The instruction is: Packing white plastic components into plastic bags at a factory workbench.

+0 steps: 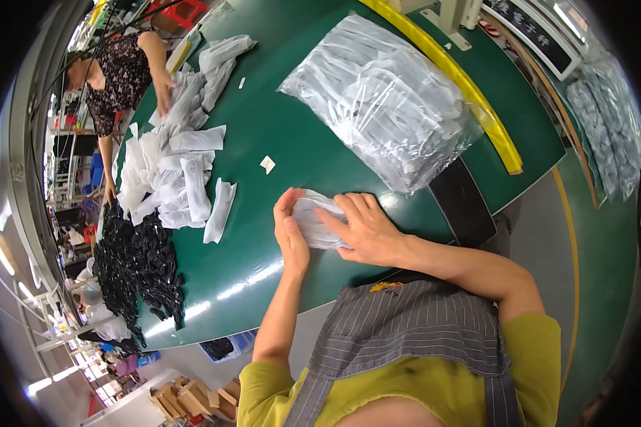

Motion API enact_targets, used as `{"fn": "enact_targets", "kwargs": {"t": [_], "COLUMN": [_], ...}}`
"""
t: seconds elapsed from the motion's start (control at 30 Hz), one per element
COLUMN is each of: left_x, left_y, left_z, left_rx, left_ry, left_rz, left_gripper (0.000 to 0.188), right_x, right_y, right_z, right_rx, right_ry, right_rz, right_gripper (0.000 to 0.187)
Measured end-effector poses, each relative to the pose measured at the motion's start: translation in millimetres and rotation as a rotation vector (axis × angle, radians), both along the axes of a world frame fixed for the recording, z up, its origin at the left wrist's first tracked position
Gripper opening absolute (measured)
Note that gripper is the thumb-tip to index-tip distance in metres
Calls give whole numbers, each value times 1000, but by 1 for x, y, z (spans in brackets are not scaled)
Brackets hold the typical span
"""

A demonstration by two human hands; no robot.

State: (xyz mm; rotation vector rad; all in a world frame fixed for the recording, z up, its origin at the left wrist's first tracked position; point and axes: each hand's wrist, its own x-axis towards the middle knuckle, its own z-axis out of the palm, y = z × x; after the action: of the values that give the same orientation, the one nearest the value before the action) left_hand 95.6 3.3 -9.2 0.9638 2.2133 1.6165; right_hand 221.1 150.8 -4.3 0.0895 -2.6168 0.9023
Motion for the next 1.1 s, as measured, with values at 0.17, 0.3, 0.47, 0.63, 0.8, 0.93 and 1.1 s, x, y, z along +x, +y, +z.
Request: {"fn": "enact_targets", "kwargs": {"t": [0.17,0.3,0.47,0.63,0.8,0.93,1.1], "left_x": [12,8,21,33,80,78,41], "left_y": [20,24,46,73,116,155,125], "left_z": [5,11,34,55,42,18,30], "left_rx": [-54,-132,-139,-47,-174,-220,-220], "left_ry": [58,114,212,320,655,804,812], "left_rz": [-15,-24,63,-12,-245,-158,-94], "left_gripper": [41,32,27,30,100,78,42], "right_x": [21,27,34,106,175,172,122], "right_y": [4,4,-2,43,103,103,121], "right_z": [1,8,-1,57,59,59,55], "right_rx": [19,47,11,-76,107,83,54], "right_ry": [10,-47,-37,-64,-155,-164,-45], "right_rz": [-98,-70,-149,-214,-786,-666,-339], "right_gripper": [86,90,88,94,90,87,86]}}
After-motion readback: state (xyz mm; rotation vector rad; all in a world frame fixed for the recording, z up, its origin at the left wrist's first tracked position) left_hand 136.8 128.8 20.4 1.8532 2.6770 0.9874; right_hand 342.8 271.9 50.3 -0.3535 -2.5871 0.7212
